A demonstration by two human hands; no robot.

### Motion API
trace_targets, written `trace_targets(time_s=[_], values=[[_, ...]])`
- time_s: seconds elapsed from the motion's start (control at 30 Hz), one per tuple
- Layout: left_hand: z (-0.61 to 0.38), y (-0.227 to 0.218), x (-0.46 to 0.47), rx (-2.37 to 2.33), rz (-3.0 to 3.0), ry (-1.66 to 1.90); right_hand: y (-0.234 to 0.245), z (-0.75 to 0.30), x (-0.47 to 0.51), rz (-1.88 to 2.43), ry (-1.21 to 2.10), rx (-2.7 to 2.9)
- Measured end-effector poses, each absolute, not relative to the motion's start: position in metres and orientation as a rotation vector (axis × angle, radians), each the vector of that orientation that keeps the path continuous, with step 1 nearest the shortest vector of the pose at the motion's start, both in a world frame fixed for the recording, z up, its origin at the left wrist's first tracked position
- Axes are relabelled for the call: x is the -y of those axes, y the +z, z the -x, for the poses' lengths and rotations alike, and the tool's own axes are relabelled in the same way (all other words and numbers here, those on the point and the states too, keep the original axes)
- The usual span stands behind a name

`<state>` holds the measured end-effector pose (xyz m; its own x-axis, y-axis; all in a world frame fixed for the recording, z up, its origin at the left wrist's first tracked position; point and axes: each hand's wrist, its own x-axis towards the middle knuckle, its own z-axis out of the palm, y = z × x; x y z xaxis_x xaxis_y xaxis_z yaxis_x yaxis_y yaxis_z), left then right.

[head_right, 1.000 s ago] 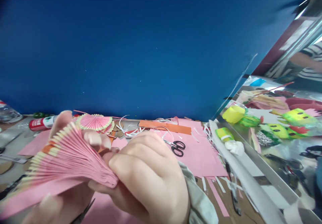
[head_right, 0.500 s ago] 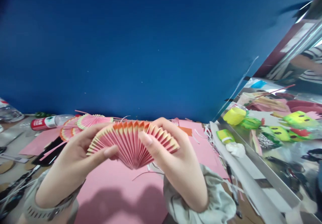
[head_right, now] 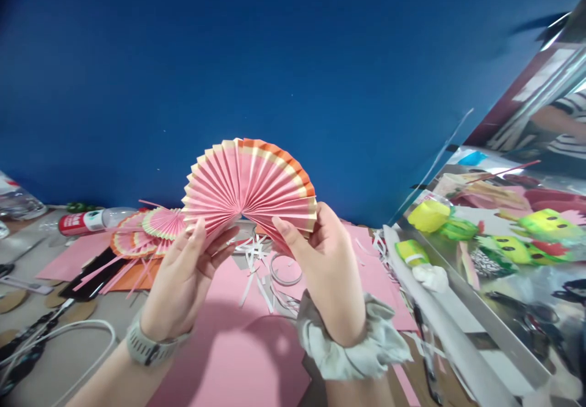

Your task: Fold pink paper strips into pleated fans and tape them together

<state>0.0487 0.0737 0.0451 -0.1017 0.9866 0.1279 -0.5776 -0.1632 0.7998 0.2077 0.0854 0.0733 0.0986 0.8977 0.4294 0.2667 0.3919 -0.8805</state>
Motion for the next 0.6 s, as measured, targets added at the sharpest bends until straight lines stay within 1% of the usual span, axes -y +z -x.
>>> trace_targets(time_s=[0.1, 0.3, 0.47, 0.6], values=[[-0.059, 0.040, -0.073, -0.714, -0.785, 1.650, 0.059, -0.193, -0.095, 1.006, 0.687, 1.365], [-0.060, 0.033, -0.078, -0.984, -0.869, 1.756, 0.035, -0.154, -0.104, 0.845, 0.988, 1.329], [-0.055, 0.034, -0.082, -1.085, -0.937, 1.672, 0.024, -0.141, -0.113, 0.841, 1.074, 1.440], [-0.056, 0.027, -0.089, -1.044, -0.975, 1.578, 0.021, -0.157, -0.124, 0.912, 1.067, 1.483]])
